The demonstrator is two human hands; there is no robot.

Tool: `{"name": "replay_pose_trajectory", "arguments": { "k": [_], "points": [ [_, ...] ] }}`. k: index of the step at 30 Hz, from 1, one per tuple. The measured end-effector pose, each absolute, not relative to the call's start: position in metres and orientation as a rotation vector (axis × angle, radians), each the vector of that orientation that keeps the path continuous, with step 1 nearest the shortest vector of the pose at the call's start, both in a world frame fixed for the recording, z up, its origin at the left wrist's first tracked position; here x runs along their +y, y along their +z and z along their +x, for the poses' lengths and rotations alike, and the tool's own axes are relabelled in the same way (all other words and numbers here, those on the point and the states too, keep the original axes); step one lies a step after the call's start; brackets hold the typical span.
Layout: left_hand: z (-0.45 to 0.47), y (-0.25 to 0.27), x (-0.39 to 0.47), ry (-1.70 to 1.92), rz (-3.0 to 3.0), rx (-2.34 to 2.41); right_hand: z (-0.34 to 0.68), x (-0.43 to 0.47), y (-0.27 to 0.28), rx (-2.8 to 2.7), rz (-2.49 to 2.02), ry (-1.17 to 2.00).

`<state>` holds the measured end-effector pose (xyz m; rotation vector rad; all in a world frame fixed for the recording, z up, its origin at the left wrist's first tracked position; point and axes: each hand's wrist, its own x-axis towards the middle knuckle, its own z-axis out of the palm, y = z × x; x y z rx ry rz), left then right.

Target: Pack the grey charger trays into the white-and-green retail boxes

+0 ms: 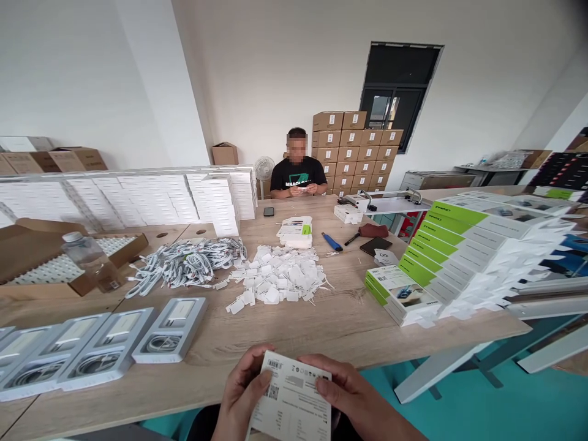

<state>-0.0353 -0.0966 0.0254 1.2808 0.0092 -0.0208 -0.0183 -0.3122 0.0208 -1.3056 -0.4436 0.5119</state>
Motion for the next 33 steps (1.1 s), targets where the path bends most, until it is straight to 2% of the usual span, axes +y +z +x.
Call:
{"name": "replay_pose_trajectory", "arguments": {
  "k": [2,7,12,16,21,24,27,30,33],
  "points": [
    [-0.036,0.027,-0.101,0.013,1.353,0.047,-0.014,-0.313,0.018,-0.382,-1.433,0.445],
    [-0.028,0.037,-0.110,0.212,1.520,0.085,-0.009,-0.305,0.025,-0.412,-1.972,-0.012],
    [-0.010,0.031,-0.108,0.252,1.558,0.132,-0.016,-0.276,0.023,-0.458,-2.429,-0.048],
    [0.001,0.020,-0.115,0.184,1.617,0.135,-0.016,-0.269,0.015,-0.374,-2.548,-0.210],
    [0.004,0.028,-0.136,0.198,1.570,-0.125,0.009,-0.325,0.047,-0.354,-2.650,-0.434],
    [0.009,0.032,-0.124,0.231,1.681,-0.152,0.050,-0.393,0.079,-0.080,-2.756,-0.542],
    [0.019,0.018,-0.089,0.301,1.858,-0.071,0.096,-0.460,0.089,0.188,-2.889,-0.396],
    [0.031,-0.009,-0.055,0.311,1.920,0.015,0.122,-0.502,0.068,0.236,-3.041,-0.042],
    [0.037,-0.030,-0.036,0.289,1.844,0.056,0.127,-0.512,0.041,0.231,-3.110,-0.016]
  ]
}}
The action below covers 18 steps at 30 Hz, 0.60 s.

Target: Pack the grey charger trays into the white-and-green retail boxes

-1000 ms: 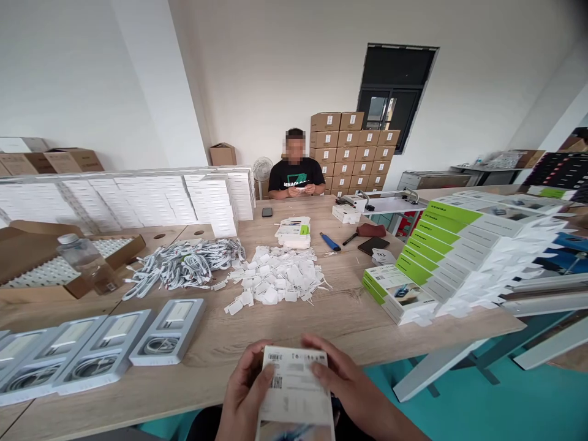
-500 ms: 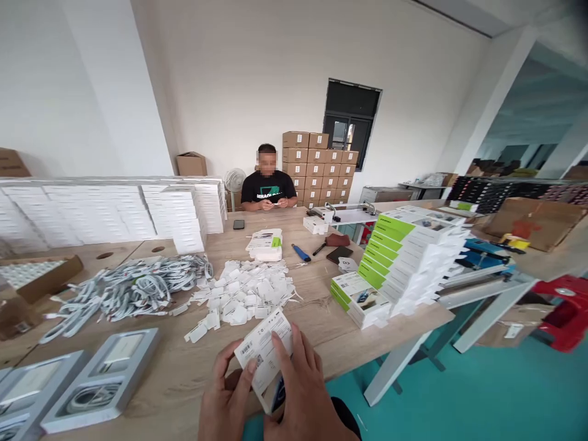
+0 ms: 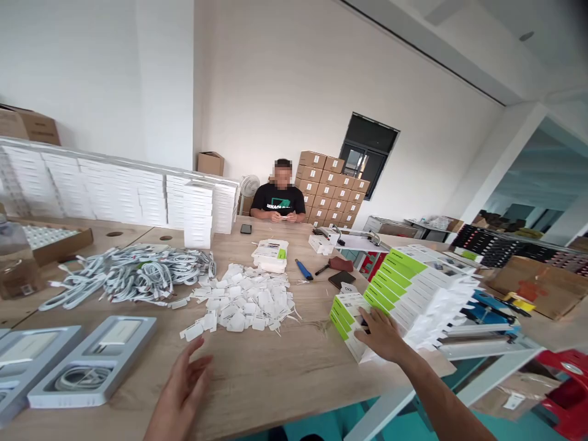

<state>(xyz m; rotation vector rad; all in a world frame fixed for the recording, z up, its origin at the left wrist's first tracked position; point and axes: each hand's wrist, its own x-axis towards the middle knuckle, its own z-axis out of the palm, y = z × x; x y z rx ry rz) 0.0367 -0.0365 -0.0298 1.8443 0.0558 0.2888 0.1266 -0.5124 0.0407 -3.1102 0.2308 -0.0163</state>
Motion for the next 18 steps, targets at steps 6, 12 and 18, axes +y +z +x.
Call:
{"name": "replay_pose_trajectory", "arguments": {
  "k": [6,12,18],
  "points": [
    [0.035,-0.038,-0.032,0.236,1.849,0.038,0.123,-0.506,0.028,0.179,-3.221,-0.047],
    [0.035,-0.039,-0.031,0.296,1.823,-0.011,0.116,-0.476,0.054,0.177,-3.240,-0.251],
    [0.033,-0.035,-0.035,0.324,1.872,-0.048,-0.002,-0.370,0.175,-1.110,-2.574,-0.540]
  ]
}}
